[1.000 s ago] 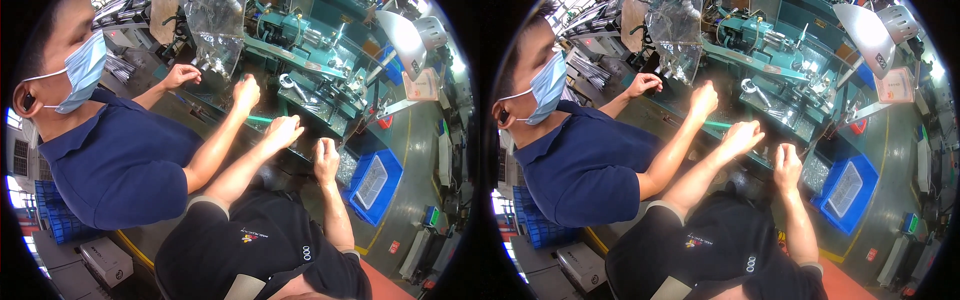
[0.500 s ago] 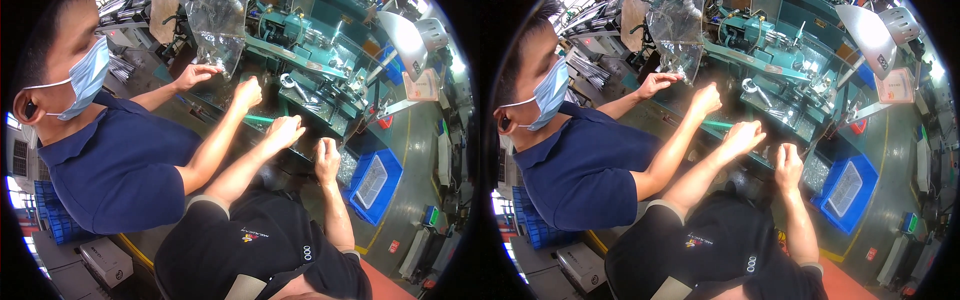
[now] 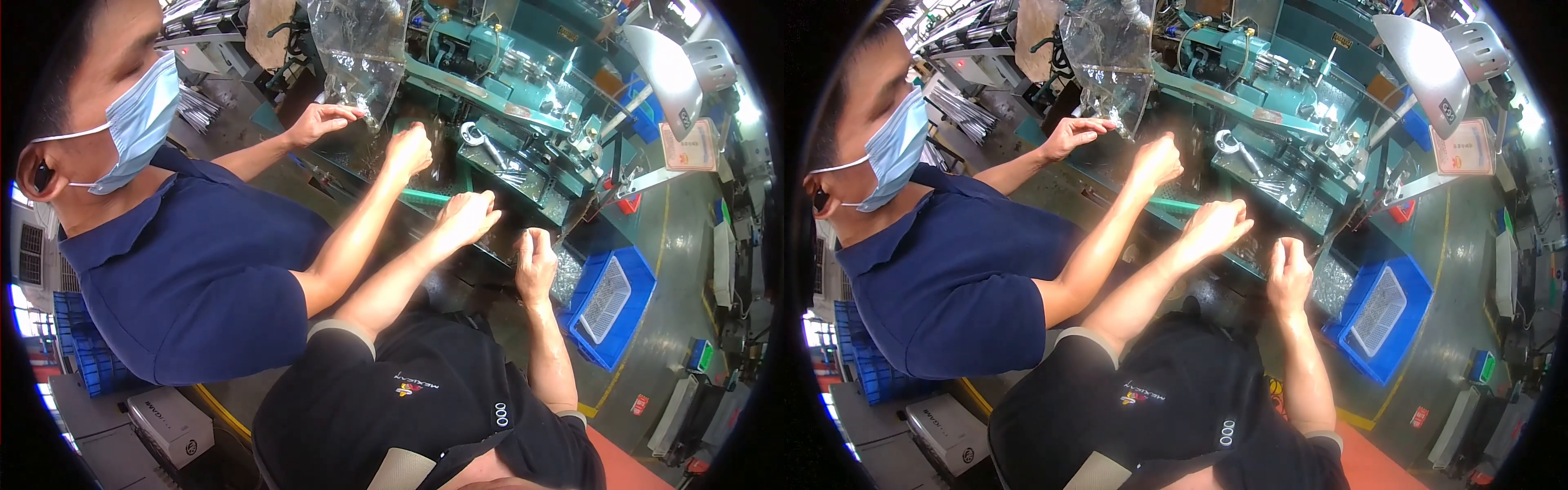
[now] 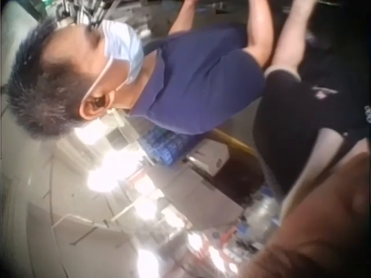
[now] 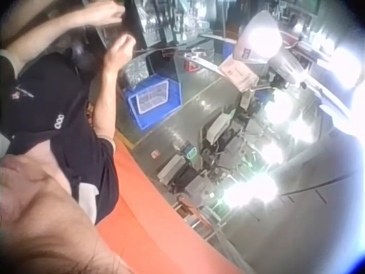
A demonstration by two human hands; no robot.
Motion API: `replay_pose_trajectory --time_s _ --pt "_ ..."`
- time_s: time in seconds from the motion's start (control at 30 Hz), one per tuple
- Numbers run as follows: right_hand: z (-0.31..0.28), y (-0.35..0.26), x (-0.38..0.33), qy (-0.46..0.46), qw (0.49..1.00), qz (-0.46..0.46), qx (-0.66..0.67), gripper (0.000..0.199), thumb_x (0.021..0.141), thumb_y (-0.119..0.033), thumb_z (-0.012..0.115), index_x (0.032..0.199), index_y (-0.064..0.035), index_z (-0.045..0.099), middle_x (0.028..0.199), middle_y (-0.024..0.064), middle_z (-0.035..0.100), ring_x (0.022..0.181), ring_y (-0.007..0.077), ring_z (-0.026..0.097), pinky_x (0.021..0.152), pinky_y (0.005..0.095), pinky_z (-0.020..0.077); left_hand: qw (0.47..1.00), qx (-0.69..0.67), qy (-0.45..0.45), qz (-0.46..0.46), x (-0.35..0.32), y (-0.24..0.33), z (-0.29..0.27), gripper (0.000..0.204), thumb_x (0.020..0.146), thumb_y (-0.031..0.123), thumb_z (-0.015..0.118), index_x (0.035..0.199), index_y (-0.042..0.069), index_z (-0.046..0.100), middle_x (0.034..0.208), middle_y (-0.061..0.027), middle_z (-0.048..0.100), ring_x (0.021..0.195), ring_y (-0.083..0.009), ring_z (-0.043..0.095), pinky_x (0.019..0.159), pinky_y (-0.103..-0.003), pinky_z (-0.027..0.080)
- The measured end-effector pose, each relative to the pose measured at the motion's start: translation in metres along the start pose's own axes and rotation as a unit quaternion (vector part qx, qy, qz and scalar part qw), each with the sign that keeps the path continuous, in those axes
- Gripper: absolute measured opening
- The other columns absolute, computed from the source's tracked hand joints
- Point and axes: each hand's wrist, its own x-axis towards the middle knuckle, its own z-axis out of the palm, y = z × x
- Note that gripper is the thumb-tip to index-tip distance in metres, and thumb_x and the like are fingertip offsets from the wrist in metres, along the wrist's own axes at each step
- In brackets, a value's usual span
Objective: The person measures metal parts using a micrometer, retrieves parts from a machine tray by hand, and places parts into a plastic bag.
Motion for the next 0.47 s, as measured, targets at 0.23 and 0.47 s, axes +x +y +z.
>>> replay_pose_trajectory --time_s 0.23,0.47 --pt "0.0023 0.0033 0.0002 0.008 1.000 -0.007 -0.006 0.016 0.106 -0.017 0.057 0.106 -0.0024 0.065 0.079 0.0099 0.072 0.071 0.0221 0.070 0.067 0.0356 0.0535 1.000 -0.001 -0.009 -0.006 -0.0005 0.0027 -0.0040 0.030 0.094 0.031 0.070 0.095 0.002 0.065 0.086 -0.0181 0.073 0.083 -0.0379 0.072 0.075 -0.049 0.056" --pt "0.0029 0.0049 0.0005 0.005 1.000 -0.007 -0.004 0.016 0.106 -0.017 0.058 0.106 -0.0022 0.065 0.080 0.0101 0.072 0.072 0.0215 0.070 0.067 0.0348 0.0535 1.000 0.003 -0.017 -0.009 -0.0001 0.0034 -0.0057 0.030 0.095 0.032 0.070 0.097 0.002 0.065 0.088 -0.0185 0.074 0.085 -0.0384 0.072 0.077 -0.048 0.057"
